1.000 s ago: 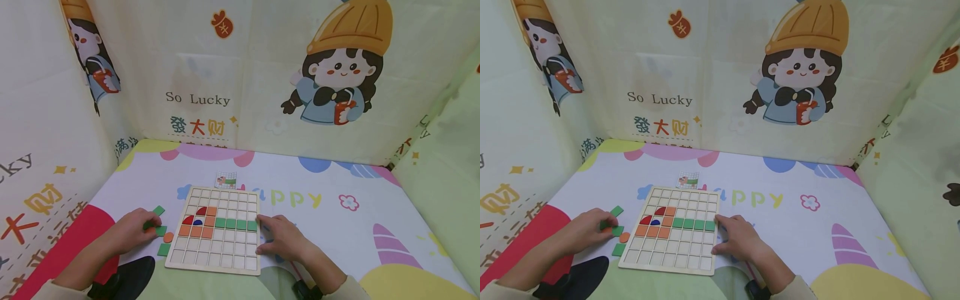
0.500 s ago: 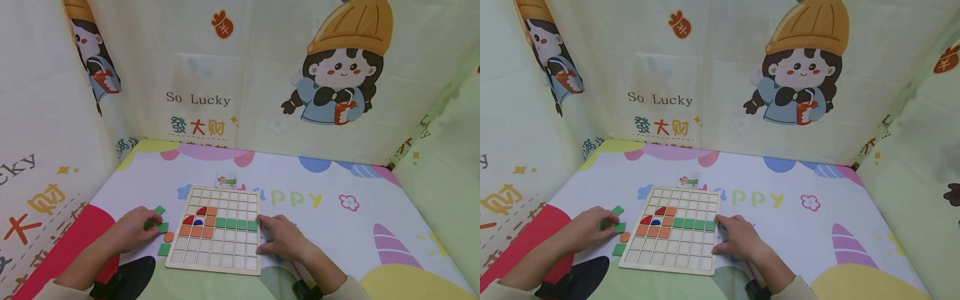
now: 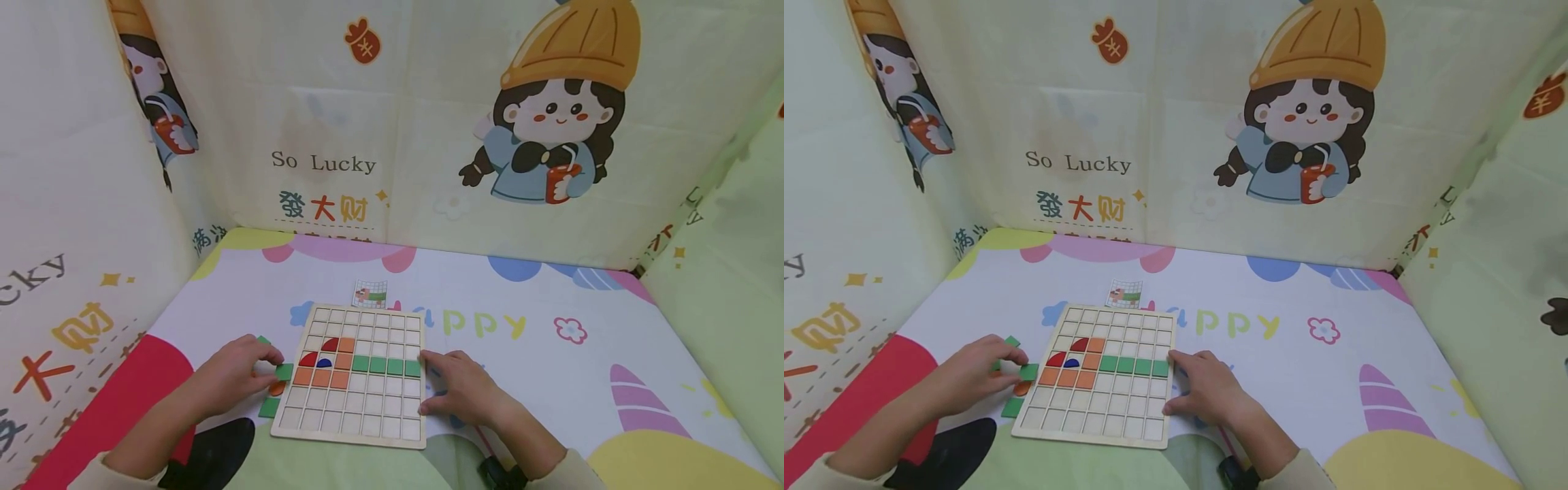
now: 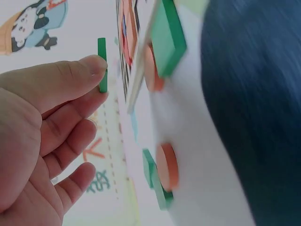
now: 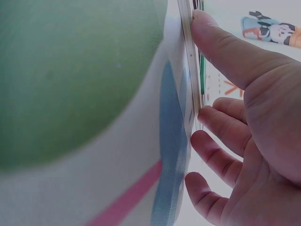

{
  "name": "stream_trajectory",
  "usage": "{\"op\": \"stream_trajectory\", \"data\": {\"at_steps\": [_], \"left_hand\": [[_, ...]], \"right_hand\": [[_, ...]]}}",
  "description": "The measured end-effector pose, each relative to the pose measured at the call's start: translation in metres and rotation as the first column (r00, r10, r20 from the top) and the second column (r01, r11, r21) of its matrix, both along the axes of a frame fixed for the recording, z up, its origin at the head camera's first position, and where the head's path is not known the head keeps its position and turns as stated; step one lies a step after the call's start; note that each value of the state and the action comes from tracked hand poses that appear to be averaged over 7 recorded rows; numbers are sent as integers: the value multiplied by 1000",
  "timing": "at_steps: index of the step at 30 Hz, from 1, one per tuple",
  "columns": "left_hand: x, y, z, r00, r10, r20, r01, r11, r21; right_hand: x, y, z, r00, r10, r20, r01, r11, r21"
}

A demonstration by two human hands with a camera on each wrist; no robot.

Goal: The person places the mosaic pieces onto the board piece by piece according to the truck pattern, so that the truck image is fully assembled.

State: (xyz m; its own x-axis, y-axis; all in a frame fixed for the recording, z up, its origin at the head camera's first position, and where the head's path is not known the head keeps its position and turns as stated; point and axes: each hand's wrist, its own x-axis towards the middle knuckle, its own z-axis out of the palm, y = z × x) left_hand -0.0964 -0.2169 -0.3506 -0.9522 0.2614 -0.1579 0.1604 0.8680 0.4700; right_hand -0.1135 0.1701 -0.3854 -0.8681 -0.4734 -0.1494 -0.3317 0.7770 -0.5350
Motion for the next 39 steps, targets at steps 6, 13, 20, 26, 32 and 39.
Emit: {"op": "stream_trajectory", "data": {"at_steps": [6, 13, 20, 26, 32, 39], "left_hand": [[-2, 19, 2, 1000, -16, 10, 16, 1000, -13], [-5, 41, 0, 988, -120, -99, 117, 993, -30], [-9, 62, 0, 967, -210, -142, 211, 977, -7], [-15, 80, -2, 944, -284, -165, 288, 958, -1], [-20, 102, -6, 924, -335, -182, 340, 940, -5], [-21, 119, -12, 934, -322, -152, 330, 944, 27]], "right_hand": [[0, 0, 0, 1000, -1, 4, 1, 1000, 5], [0, 0, 0, 1000, -5, 9, 5, 1000, 8], [0, 0, 0, 1000, -2, 2, 2, 1000, 3], [-1, 1, 0, 1000, -4, 6, 4, 1000, 2], [0, 1, 0, 1000, -2, -6, 2, 1000, -7], [-1, 1, -1, 1000, -3, 8, 3, 1000, -5]]}}
